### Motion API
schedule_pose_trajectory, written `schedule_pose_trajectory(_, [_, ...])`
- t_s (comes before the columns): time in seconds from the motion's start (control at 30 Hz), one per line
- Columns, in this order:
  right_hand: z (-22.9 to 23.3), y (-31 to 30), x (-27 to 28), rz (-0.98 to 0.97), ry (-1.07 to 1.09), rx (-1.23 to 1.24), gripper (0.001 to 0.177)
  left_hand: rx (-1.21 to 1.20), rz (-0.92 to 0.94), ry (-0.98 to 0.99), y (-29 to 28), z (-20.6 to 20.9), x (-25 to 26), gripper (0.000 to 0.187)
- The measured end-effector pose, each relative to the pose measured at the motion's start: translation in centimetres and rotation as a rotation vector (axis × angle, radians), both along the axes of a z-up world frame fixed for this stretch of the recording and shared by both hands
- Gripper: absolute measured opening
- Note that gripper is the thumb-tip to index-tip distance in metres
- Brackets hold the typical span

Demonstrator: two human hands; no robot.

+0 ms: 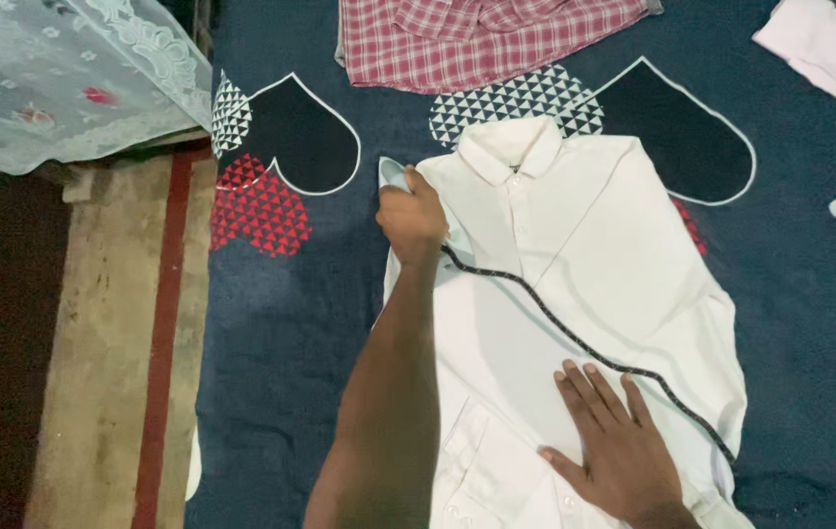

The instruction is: The person irons a white long-sleeved shirt laid out on a bed, smoothing the collar, sleeves, and body with an electric iron. They adjust the shirt's position and fold the sleeves before continuing to iron the front panels.

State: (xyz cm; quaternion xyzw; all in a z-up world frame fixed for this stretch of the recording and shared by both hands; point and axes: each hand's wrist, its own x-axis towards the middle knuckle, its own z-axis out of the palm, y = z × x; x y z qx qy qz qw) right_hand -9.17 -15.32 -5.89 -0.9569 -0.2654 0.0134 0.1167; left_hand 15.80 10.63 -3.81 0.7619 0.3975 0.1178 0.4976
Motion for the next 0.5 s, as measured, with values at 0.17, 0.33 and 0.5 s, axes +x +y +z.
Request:
schedule_pose_trajectory(0.17, [0.2,0.4,-0.3,-0.053,0.065,-0.054,0.094,0.193,-0.084,0.089,-0.1,0.6,-2.4,0.052])
schedule_pose_trajectory(0.33, [-0.7,-0.1,-0.5,-0.046,-0.021,0.022,0.090,0.082,-0.290,0.129,-0.7,2.5,-11.7,0.047])
schedule_pose_trajectory(0.5, [-1.5,-0.3,-0.4,-0.037,-0.057,0.012,0.089,0.070,-0.369,0.018,0.3,3.3,-15.1,0.045])
